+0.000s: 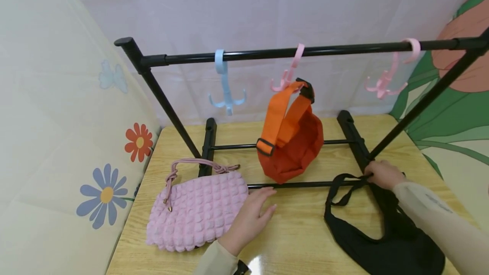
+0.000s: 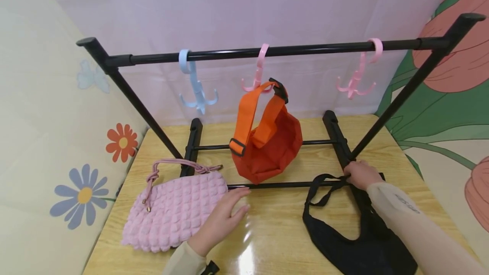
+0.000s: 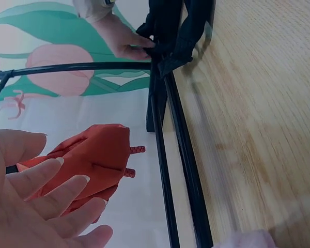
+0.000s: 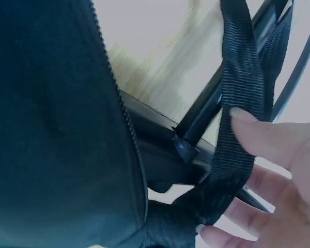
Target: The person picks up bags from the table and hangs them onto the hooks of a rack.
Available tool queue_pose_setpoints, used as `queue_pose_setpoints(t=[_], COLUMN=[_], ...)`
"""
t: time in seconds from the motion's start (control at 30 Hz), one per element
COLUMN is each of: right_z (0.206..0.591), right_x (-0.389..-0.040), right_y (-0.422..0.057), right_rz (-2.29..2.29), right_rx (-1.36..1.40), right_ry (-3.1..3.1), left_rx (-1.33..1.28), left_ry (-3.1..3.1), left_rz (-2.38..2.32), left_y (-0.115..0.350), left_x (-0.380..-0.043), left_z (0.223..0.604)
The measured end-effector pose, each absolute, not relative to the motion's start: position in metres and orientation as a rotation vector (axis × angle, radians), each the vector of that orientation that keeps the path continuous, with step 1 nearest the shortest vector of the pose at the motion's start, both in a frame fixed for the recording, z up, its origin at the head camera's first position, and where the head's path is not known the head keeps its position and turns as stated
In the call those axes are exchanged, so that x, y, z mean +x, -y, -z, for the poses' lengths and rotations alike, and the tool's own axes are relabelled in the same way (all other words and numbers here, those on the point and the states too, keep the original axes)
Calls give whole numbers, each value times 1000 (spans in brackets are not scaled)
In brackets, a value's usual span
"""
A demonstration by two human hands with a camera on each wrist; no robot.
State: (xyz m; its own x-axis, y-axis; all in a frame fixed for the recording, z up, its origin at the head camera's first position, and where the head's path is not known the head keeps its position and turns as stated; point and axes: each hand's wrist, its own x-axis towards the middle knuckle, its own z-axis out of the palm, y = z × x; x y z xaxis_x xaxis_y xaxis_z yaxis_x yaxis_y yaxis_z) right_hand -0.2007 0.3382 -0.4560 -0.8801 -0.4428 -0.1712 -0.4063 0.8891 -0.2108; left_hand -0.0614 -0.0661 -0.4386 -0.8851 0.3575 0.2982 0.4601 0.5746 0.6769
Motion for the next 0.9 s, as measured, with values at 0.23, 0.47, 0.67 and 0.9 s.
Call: queue_pose_setpoints(t=[0.23,0.47,0.67,0.9], right_z=[443,419,402,380], right_x=[-193,-184,-177,-164], right_y=[-337,-336,-335,-327], right_rz=[414,568,688,754], right_rx=[-683,-509,-470,-444], right_ry=[-2923,-2886,-2940,-2995], left_rx=[-727,-756,-772,-766], left_ry=[2695,2706,2687,2741], left_rz=[1216,1241,1254,1250], left_y=[62,55,46,39], left_x=[-61,-63,-64,-64], left_z=[435,432,428,425])
